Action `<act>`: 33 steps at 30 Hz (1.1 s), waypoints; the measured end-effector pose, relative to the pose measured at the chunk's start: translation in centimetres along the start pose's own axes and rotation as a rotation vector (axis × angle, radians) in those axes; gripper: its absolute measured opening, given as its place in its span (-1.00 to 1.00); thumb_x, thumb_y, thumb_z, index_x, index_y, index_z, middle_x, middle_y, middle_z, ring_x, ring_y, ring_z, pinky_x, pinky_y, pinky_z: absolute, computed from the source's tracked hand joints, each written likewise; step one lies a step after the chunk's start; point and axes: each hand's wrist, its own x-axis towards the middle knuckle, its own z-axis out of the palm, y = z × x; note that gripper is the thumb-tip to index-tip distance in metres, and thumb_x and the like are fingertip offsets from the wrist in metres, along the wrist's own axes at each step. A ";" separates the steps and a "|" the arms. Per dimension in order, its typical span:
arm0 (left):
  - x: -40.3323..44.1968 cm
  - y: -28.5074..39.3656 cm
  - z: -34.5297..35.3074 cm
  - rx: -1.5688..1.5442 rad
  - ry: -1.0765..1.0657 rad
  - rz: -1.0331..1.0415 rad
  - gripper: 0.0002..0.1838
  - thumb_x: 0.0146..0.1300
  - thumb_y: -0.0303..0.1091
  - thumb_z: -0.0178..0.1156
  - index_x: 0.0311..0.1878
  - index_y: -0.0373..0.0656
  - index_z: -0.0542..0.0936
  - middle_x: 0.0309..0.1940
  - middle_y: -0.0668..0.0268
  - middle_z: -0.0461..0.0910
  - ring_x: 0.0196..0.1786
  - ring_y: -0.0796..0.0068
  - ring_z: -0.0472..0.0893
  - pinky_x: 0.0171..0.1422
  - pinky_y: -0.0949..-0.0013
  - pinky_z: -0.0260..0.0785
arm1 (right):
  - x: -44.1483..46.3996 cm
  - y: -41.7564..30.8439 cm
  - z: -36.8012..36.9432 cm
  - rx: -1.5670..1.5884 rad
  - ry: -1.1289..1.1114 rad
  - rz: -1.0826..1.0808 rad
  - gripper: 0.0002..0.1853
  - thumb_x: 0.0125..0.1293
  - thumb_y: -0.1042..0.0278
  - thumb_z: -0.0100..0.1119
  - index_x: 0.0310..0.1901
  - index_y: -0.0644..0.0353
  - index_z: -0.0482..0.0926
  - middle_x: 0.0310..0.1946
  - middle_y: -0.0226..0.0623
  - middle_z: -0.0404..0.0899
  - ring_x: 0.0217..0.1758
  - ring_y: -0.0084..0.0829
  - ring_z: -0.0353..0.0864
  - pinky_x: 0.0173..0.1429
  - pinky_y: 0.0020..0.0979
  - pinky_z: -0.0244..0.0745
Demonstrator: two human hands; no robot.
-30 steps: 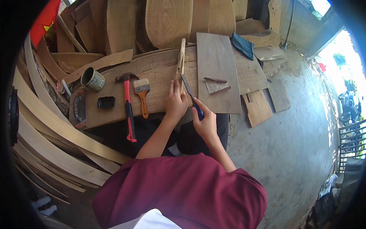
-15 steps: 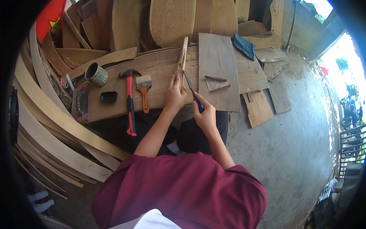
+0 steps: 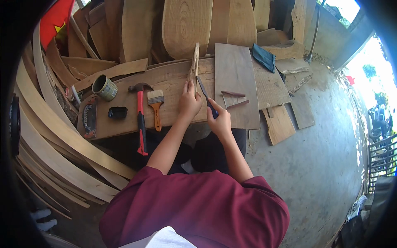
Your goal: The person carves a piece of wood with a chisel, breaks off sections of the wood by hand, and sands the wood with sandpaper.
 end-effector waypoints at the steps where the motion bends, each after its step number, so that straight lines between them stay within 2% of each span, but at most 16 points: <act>1: -0.1 0.3 -0.2 -0.008 -0.018 -0.022 -0.37 0.17 -0.36 0.03 0.36 -0.21 0.25 0.32 -0.14 0.23 0.14 -0.13 0.48 0.17 0.08 0.39 | -0.2 -0.2 -0.2 -0.022 -0.015 0.018 -0.62 0.24 0.36 0.15 0.10 0.20 0.55 -0.21 0.07 0.65 -0.13 -0.39 0.65 -0.03 -0.41 0.48; 2: -0.1 0.5 -0.4 -0.015 -0.038 -0.044 -0.37 0.16 -0.36 0.03 0.35 -0.22 0.25 0.32 -0.14 0.24 0.15 -0.12 0.48 0.18 0.08 0.39 | -0.2 -0.2 -0.2 -0.044 -0.029 0.036 -0.62 0.26 0.34 0.15 0.11 0.16 0.55 -0.22 0.00 0.67 -0.19 -0.56 0.62 -0.06 -0.45 0.47; 6: 1.2 -0.3 0.6 0.005 -0.014 -0.008 -0.38 0.17 -0.36 0.03 0.34 -0.24 0.25 0.31 -0.14 0.24 0.16 -0.12 0.47 0.18 0.09 0.39 | 2.2 0.5 0.9 -0.043 -0.008 0.035 -0.62 0.25 0.34 0.16 0.11 0.16 0.55 -0.24 0.02 0.67 -0.21 -0.57 0.61 -0.08 -0.46 0.48; 7: 1.8 -0.6 1.0 0.007 0.029 0.025 -0.38 0.17 -0.36 0.03 0.34 -0.25 0.25 0.31 -0.15 0.25 0.17 -0.12 0.46 0.17 0.08 0.39 | 2.7 0.1 1.1 -0.040 0.002 0.017 -0.62 0.22 0.38 0.15 0.09 0.20 0.55 -0.26 0.13 0.63 -0.17 -0.24 0.70 -0.10 -0.37 0.51; 8: 2.2 -1.0 1.4 0.008 0.072 0.057 -0.38 0.17 -0.36 0.03 0.34 -0.25 0.25 0.31 -0.16 0.25 0.17 -0.11 0.46 0.17 0.08 0.39 | 3.0 0.1 1.2 -0.042 0.003 0.018 -0.62 0.22 0.38 0.15 0.09 0.20 0.55 -0.26 0.13 0.63 -0.17 -0.24 0.70 -0.10 -0.37 0.51; 16: 2.4 -0.4 1.0 0.048 0.029 0.003 -0.38 0.17 -0.35 0.03 0.34 -0.25 0.26 0.30 -0.14 0.26 0.20 -0.09 0.44 0.24 0.11 0.33 | 2.1 -0.2 0.9 -0.043 -0.008 -0.006 -0.63 0.22 0.36 0.16 0.09 0.18 0.56 -0.33 0.15 0.62 -0.25 -0.17 0.71 -0.14 -0.36 0.52; 22: 2.1 -0.4 1.0 0.013 0.032 0.003 -0.38 0.17 -0.34 0.02 0.34 -0.26 0.27 0.30 -0.12 0.27 0.20 -0.10 0.43 0.24 0.12 0.33 | 4.8 0.3 2.1 -0.071 0.017 0.030 -0.63 0.22 0.36 0.16 0.09 0.17 0.57 -0.33 0.16 0.62 -0.21 -0.23 0.71 -0.13 -0.37 0.51; 26: 2.2 -0.4 1.0 0.026 0.040 0.007 -0.39 0.18 -0.34 0.02 0.34 -0.26 0.27 0.31 -0.12 0.26 0.20 -0.10 0.43 0.23 0.12 0.35 | 2.9 -0.1 1.3 -0.038 -0.010 0.059 -0.63 0.22 0.36 0.16 0.08 0.17 0.57 -0.33 0.17 0.61 -0.19 -0.22 0.71 -0.13 -0.37 0.51; 28: 2.3 -0.3 0.8 0.037 0.024 -0.006 -0.39 0.18 -0.34 0.02 0.34 -0.26 0.27 0.31 -0.12 0.25 0.20 -0.10 0.43 0.22 0.12 0.36 | 1.9 -0.1 1.1 -0.070 -0.010 0.015 -0.63 0.25 0.36 0.15 0.11 0.14 0.55 -0.37 -0.04 0.65 -0.36 -0.68 0.50 -0.20 -0.48 0.47; 29: 2.3 -0.3 0.7 0.048 0.002 -0.020 -0.39 0.18 -0.34 0.02 0.34 -0.26 0.27 0.31 -0.12 0.25 0.20 -0.10 0.43 0.22 0.12 0.36 | 2.2 0.0 1.3 -0.069 -0.010 0.015 -0.63 0.25 0.36 0.15 0.11 0.14 0.55 -0.37 -0.04 0.65 -0.36 -0.68 0.50 -0.20 -0.48 0.47; 32: 2.2 -0.1 0.6 0.018 0.014 -0.022 -0.40 0.19 -0.32 0.01 0.33 -0.26 0.27 0.31 -0.12 0.25 0.20 -0.11 0.44 0.22 0.11 0.35 | 3.9 0.3 2.0 -0.053 0.027 -0.004 -0.62 0.21 0.35 0.16 0.09 0.16 0.56 -0.36 0.18 0.59 -0.24 -0.13 0.70 -0.16 -0.34 0.52; 33: 2.1 -0.2 0.7 0.016 0.009 -0.021 -0.40 0.19 -0.32 0.01 0.33 -0.26 0.27 0.31 -0.12 0.25 0.20 -0.11 0.44 0.22 0.11 0.35 | 4.7 0.1 2.3 -0.055 0.028 0.007 -0.62 0.21 0.35 0.16 0.09 0.16 0.56 -0.35 0.19 0.59 -0.22 -0.06 0.68 -0.16 -0.33 0.52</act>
